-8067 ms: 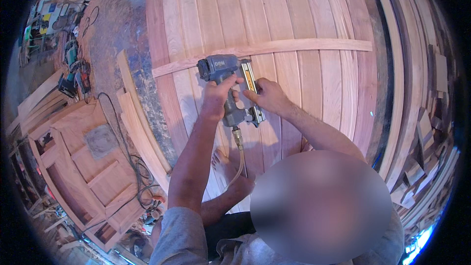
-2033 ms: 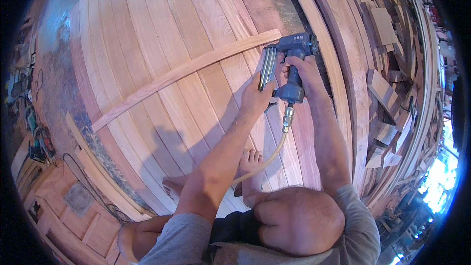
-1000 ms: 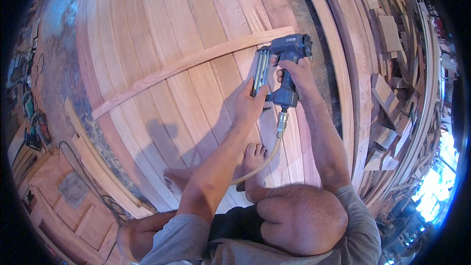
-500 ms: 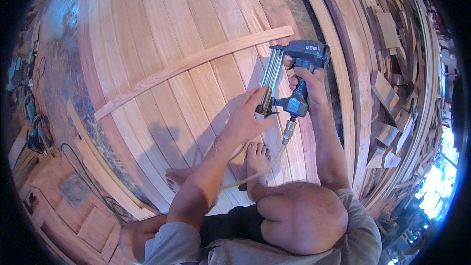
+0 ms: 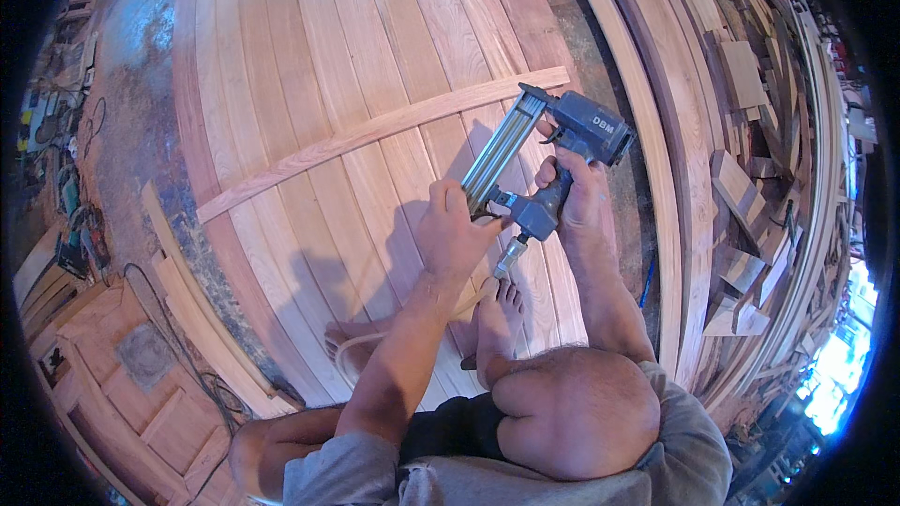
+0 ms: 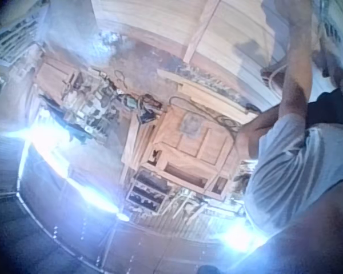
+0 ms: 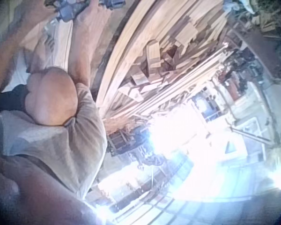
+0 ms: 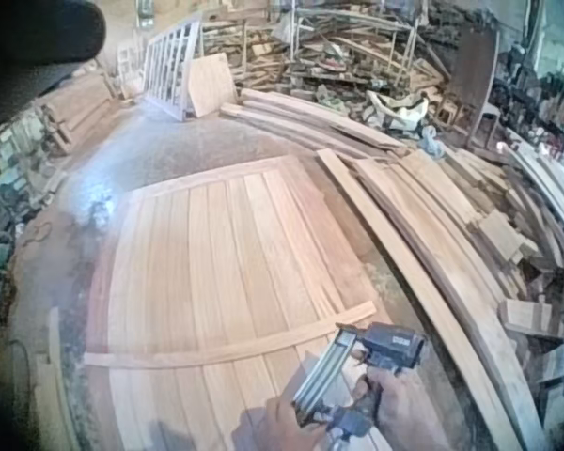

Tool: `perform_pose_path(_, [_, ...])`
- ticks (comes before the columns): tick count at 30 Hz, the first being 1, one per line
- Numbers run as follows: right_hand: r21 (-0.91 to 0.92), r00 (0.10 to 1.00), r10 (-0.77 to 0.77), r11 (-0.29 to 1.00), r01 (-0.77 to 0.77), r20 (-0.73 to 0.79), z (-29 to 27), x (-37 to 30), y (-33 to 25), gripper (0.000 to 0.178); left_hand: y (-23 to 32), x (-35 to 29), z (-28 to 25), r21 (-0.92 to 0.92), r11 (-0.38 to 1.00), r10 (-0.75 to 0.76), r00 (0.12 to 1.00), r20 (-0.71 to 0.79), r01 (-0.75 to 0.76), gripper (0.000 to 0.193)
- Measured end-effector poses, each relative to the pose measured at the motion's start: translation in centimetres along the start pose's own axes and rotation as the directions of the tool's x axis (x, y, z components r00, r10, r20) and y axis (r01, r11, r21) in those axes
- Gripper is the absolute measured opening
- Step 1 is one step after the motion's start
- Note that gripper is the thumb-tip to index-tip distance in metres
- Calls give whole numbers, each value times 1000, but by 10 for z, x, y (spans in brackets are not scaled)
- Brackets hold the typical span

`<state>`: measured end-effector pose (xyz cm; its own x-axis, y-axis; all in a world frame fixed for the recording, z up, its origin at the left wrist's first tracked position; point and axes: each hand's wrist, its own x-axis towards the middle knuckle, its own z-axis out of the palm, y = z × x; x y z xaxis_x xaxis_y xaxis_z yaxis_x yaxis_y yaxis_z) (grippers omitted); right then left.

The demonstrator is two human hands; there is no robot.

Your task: The person uses a pneumatic nail gun to fasten thin wooden strips across a larger wooden panel. They position each strip and drive nails along its length, working systematically across the surface.

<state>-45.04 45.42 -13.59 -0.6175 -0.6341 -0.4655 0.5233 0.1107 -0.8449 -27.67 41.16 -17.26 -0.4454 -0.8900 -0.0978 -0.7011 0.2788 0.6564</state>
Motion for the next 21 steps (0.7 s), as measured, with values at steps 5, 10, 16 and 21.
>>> perform_pose_path(5, [-94,998,-11,996,6,-60,-19,8,10,42,-59,-29,0,136,988,-112,956,271,78,51])
perform_pose_path(10, [-271,987,71,962,-29,145,-10,31,4,41,-146,-63,-29,90,996,-21,917,398,-16,44])
perform_pose_path(16, [-514,965,73,855,69,252,21,59,-15,41,-243,-68,-153,211,960,127,960,250,-182,71])
perform_pose_path(21, [-661,955,57,733,159,292,74,51,-37,41,-373,-162,-381,454,822,-241,933,-268,343,71])
